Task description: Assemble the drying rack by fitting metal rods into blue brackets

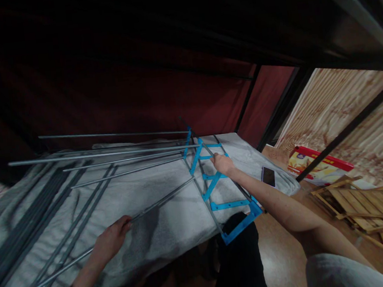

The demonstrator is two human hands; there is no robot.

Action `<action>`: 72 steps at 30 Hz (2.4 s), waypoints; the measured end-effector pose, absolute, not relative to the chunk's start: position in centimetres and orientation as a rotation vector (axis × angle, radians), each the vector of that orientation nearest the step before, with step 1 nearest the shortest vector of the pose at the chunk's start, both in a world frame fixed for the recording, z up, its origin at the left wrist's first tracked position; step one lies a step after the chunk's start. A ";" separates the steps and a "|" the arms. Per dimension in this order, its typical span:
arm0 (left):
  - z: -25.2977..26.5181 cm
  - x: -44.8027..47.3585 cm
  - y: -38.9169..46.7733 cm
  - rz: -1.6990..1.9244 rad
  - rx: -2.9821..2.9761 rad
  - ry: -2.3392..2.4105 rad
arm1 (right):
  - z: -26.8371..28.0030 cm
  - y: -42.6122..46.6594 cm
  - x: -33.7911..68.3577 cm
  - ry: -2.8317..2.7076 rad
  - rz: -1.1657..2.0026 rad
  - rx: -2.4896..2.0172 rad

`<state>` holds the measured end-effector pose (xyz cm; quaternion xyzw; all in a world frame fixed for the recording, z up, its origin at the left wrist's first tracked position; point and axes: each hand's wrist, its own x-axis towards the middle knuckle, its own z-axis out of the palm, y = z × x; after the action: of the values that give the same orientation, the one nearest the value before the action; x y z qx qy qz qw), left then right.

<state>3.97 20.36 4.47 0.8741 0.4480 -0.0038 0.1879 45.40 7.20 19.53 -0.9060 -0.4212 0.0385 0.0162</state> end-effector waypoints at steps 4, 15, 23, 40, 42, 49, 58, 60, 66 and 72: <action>3.7 4.9 21.5 0.060 2.434 1.332 | 19.5 6.8 46.1 -1.260 0.181 -2.772; 3.0 6.8 27.1 0.134 2.553 1.239 | 18.5 7.9 46.2 -1.236 0.334 -2.622; 2.6 8.0 29.0 0.119 2.602 1.201 | 18.2 7.5 47.1 -1.169 0.396 -2.552; 2.8 8.7 30.5 0.134 2.704 1.187 | 18.1 7.9 46.8 -1.085 0.589 -2.295; 3.3 8.9 30.6 0.131 2.736 1.190 | 18.0 7.9 46.9 -1.085 0.581 -2.276; 5.1 9.5 30.3 0.135 2.813 1.193 | 18.3 7.9 46.6 -1.053 0.606 -2.244; 4.7 9.3 31.0 0.103 2.818 1.135 | 18.4 7.8 46.7 -1.019 0.644 -2.231; 4.5 9.2 31.1 0.118 2.815 1.136 | 18.3 7.7 46.8 -1.015 0.645 -2.229; 3.9 9.1 31.4 0.133 2.823 1.109 | 18.5 7.5 47.1 -0.974 0.675 -2.211; 5.0 9.8 29.9 0.241 3.022 1.071 | 18.5 7.6 47.1 -0.936 0.720 -2.186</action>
<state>9.83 29.91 4.95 0.9393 0.3328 0.0749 -0.0366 47.11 7.64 18.47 -0.8327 -0.3565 0.2743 0.3229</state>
